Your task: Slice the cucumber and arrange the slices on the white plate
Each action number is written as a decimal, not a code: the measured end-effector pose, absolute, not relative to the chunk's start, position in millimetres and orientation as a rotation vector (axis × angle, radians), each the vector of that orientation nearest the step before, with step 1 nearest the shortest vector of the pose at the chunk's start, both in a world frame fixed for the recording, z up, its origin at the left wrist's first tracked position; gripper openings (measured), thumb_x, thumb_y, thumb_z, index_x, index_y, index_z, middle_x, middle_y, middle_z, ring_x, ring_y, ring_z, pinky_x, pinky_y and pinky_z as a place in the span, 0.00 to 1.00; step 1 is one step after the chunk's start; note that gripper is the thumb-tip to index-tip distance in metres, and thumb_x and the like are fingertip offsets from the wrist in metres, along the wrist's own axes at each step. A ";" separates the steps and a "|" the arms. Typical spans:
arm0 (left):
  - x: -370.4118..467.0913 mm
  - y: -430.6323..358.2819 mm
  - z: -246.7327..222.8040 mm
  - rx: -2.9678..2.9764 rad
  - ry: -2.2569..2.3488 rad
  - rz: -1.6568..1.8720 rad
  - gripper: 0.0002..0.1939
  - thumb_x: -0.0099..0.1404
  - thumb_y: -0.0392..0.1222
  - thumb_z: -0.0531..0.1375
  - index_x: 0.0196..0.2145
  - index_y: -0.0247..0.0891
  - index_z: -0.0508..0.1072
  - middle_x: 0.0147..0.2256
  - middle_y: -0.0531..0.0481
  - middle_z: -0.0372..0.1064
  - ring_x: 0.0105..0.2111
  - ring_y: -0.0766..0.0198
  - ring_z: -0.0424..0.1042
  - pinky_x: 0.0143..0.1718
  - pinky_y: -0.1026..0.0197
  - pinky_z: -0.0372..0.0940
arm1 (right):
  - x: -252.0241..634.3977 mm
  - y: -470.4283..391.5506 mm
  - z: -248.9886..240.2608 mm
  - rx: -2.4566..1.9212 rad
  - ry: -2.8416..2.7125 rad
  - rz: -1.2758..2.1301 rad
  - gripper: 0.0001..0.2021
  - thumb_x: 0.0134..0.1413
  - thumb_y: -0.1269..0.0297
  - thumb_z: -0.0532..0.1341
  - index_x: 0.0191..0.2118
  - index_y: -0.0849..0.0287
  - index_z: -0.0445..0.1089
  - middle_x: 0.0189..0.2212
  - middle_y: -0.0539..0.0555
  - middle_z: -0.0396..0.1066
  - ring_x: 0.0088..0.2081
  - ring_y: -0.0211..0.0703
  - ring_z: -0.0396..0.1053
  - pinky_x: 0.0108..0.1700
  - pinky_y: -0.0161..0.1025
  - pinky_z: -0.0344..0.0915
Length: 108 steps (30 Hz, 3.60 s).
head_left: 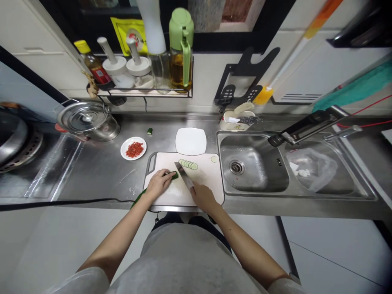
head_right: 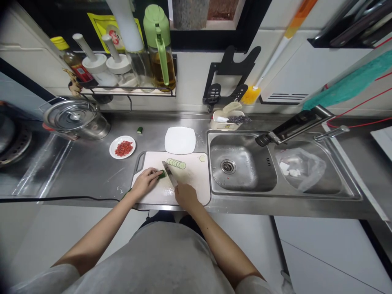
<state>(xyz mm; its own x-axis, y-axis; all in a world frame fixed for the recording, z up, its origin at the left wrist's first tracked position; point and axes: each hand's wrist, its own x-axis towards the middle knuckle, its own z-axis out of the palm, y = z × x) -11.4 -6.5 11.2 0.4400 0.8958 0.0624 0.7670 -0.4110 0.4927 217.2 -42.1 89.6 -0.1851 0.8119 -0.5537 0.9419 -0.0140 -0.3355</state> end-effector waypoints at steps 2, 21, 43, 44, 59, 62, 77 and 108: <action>-13.8 -4.5 8.8 2.331 1.368 0.463 0.19 0.68 0.37 0.52 0.54 0.49 0.71 0.47 0.47 0.66 0.46 0.61 0.66 0.49 0.58 0.64 | 214.0 -41.6 91.0 1.870 2.046 -1.020 0.18 0.65 0.65 0.44 0.52 0.65 0.65 0.41 0.62 0.74 0.42 0.49 0.71 0.38 0.39 0.58; -18.3 -1.4 4.4 2.442 1.340 0.455 0.21 0.67 0.35 0.52 0.54 0.49 0.70 0.48 0.48 0.66 0.46 0.62 0.67 0.47 0.59 0.66 | 198.5 -47.9 77.7 1.880 2.101 -1.074 0.18 0.64 0.66 0.43 0.51 0.64 0.64 0.39 0.63 0.73 0.39 0.49 0.70 0.40 0.41 0.60; -17.5 -1.8 1.9 2.439 1.319 0.474 0.21 0.66 0.34 0.52 0.54 0.48 0.71 0.49 0.47 0.67 0.48 0.60 0.66 0.49 0.56 0.66 | 193.6 -51.3 84.8 1.808 2.089 -1.065 0.19 0.62 0.69 0.45 0.54 0.68 0.63 0.43 0.66 0.73 0.43 0.51 0.71 0.43 0.42 0.63; -17.6 -1.8 1.5 2.441 1.317 0.476 0.21 0.66 0.34 0.52 0.54 0.49 0.70 0.49 0.47 0.67 0.48 0.60 0.66 0.49 0.56 0.66 | 193.6 -51.7 84.9 1.807 2.089 -1.067 0.19 0.62 0.69 0.45 0.54 0.68 0.64 0.43 0.66 0.73 0.42 0.51 0.71 0.43 0.42 0.63; -17.8 -0.8 -0.2 2.424 1.305 0.502 0.21 0.67 0.35 0.51 0.55 0.50 0.70 0.48 0.48 0.67 0.47 0.61 0.67 0.50 0.56 0.66 | 187.6 -54.2 89.7 1.810 2.016 -1.091 0.16 0.62 0.71 0.46 0.50 0.67 0.64 0.42 0.66 0.73 0.44 0.50 0.71 0.42 0.41 0.62; -18.2 -0.2 0.1 2.416 1.307 0.491 0.21 0.68 0.35 0.51 0.55 0.49 0.70 0.48 0.48 0.67 0.47 0.61 0.67 0.50 0.57 0.66 | 187.4 -56.2 87.3 1.811 2.009 -1.086 0.16 0.62 0.71 0.47 0.50 0.67 0.64 0.42 0.65 0.73 0.43 0.50 0.71 0.41 0.40 0.62; -19.3 0.9 -2.6 2.408 1.297 0.498 0.20 0.68 0.36 0.51 0.55 0.49 0.70 0.49 0.48 0.67 0.48 0.61 0.67 0.50 0.57 0.66 | 184.9 -54.9 77.5 1.815 2.019 -1.095 0.16 0.62 0.71 0.47 0.50 0.67 0.65 0.42 0.65 0.72 0.44 0.48 0.71 0.44 0.40 0.62; -6.0 10.3 15.6 1.821 1.614 0.905 0.20 0.70 0.47 0.50 0.56 0.40 0.68 0.51 0.43 0.69 0.49 0.59 0.70 0.50 0.55 0.66 | 227.5 -61.3 67.6 2.051 2.009 -0.592 0.22 0.67 0.64 0.44 0.63 0.53 0.57 0.39 0.60 0.71 0.41 0.49 0.68 0.41 0.42 0.56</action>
